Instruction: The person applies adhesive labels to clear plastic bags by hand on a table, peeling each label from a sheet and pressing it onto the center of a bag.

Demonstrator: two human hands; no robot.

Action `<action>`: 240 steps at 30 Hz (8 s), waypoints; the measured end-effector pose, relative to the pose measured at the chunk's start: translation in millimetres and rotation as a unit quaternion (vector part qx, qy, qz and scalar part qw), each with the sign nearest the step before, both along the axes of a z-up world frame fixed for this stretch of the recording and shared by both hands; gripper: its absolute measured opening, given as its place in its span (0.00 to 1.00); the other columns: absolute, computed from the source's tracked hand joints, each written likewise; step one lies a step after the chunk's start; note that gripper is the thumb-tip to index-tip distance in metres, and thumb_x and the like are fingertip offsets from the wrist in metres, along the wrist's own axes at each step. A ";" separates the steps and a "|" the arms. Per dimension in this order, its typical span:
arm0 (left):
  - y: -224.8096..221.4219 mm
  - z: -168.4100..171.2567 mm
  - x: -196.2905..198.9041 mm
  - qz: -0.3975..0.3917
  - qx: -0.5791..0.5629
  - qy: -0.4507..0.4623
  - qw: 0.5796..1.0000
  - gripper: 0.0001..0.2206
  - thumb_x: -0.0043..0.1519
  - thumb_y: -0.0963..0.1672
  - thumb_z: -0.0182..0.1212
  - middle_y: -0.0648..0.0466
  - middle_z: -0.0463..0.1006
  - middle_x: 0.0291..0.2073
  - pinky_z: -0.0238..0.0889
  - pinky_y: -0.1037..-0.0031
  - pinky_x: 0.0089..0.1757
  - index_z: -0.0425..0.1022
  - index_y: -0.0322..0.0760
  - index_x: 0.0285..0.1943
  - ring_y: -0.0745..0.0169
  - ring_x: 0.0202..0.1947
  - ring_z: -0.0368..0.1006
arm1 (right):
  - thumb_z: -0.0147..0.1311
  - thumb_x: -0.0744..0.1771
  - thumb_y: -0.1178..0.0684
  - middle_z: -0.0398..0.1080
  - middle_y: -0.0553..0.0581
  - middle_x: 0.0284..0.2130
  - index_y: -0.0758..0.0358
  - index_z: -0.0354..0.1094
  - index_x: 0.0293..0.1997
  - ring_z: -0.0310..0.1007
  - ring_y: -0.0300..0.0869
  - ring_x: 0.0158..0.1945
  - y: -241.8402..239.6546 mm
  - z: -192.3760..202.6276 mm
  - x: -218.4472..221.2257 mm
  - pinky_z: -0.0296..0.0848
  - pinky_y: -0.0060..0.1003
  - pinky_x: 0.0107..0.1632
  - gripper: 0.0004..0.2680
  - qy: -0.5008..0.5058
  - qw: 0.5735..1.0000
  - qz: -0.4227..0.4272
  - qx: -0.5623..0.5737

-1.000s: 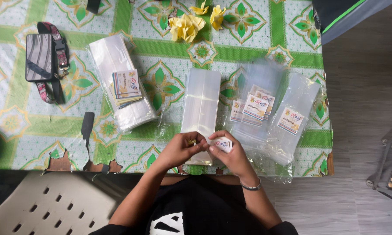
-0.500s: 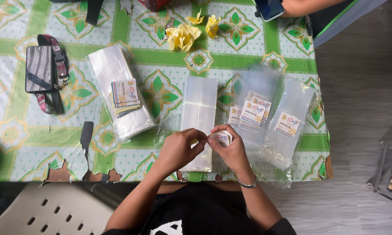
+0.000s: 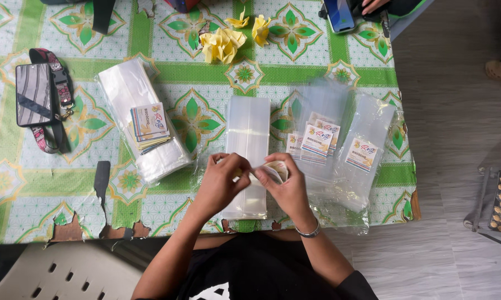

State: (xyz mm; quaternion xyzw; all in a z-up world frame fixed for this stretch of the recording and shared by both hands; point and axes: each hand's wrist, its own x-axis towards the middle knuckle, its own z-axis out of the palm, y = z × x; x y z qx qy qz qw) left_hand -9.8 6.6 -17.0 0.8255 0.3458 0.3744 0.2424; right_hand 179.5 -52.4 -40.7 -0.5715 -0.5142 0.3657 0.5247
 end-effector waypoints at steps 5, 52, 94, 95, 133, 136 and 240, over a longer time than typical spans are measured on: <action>2.7 -13.9 -5.1 0.111 -0.133 -0.044 0.984 0.06 0.62 0.40 0.64 0.50 0.79 0.36 0.71 0.64 0.37 0.72 0.34 0.44 0.51 0.35 0.78 | 0.63 0.68 0.57 0.77 0.51 0.37 0.59 0.66 0.54 0.78 0.33 0.39 -4.3 6.1 9.6 0.78 0.28 0.43 0.11 -0.095 0.983 -0.083 0.130; -41.5 1.7 -0.1 0.079 -0.027 0.016 0.996 0.10 0.53 0.48 0.75 0.58 0.73 0.30 0.63 0.70 0.25 0.80 0.44 0.38 0.63 0.21 0.70 | 0.61 0.65 0.63 0.72 0.54 0.31 0.60 0.60 0.51 0.72 0.37 0.32 -15.3 -30.8 24.1 0.73 0.35 0.39 0.13 0.396 0.914 0.007 -0.084; -42.7 -21.7 -17.0 -0.052 -0.154 0.338 0.927 0.17 0.51 0.52 0.72 0.54 0.80 0.48 0.70 0.60 0.35 0.81 0.49 0.47 0.51 0.36 0.80 | 0.62 0.66 0.44 0.71 0.55 0.35 0.49 0.74 0.54 0.73 0.46 0.36 -2.0 -53.8 -2.3 0.72 0.41 0.37 0.12 -0.268 0.963 -0.010 -0.019; -54.8 -18.6 -19.3 -0.054 -0.116 0.322 0.938 0.16 0.50 0.49 0.71 0.54 0.79 0.53 0.70 0.60 0.32 0.81 0.47 0.46 0.51 0.34 0.80 | 0.61 0.67 0.45 0.72 0.55 0.36 0.50 0.73 0.54 0.74 0.46 0.38 1.5 -54.2 -2.2 0.73 0.40 0.38 0.12 -0.262 0.965 -0.009 0.008; -53.3 40.6 -4.5 -0.048 0.031 0.078 0.995 0.06 0.58 0.45 0.69 0.58 0.78 0.34 0.65 0.69 0.27 0.80 0.42 0.40 0.60 0.26 0.76 | 0.68 0.61 0.56 0.78 0.54 0.45 0.60 0.72 0.48 0.76 0.41 0.49 -15.5 -36.1 108.9 0.76 0.36 0.49 0.13 -0.088 0.988 -0.082 -0.095; -52.5 31.7 -2.5 -0.051 0.022 0.109 0.993 0.04 0.59 0.45 0.69 0.59 0.77 0.29 0.65 0.68 0.27 0.80 0.42 0.37 0.60 0.25 0.76 | 0.69 0.63 0.54 0.77 0.58 0.45 0.61 0.70 0.52 0.77 0.45 0.46 -17.7 -38.6 130.4 0.74 0.40 0.48 0.15 -0.225 0.958 -0.126 -0.123; -18.3 -24.1 -18.4 0.154 -0.228 -0.039 0.961 0.09 0.61 0.46 0.69 0.54 0.71 0.24 0.61 0.71 0.28 0.84 0.36 0.41 0.64 0.23 0.67 | 0.67 0.64 0.57 0.71 0.53 0.41 0.63 0.58 0.56 0.72 0.34 0.41 6.5 -47.2 14.0 0.75 0.29 0.42 0.19 -0.019 1.000 0.011 0.009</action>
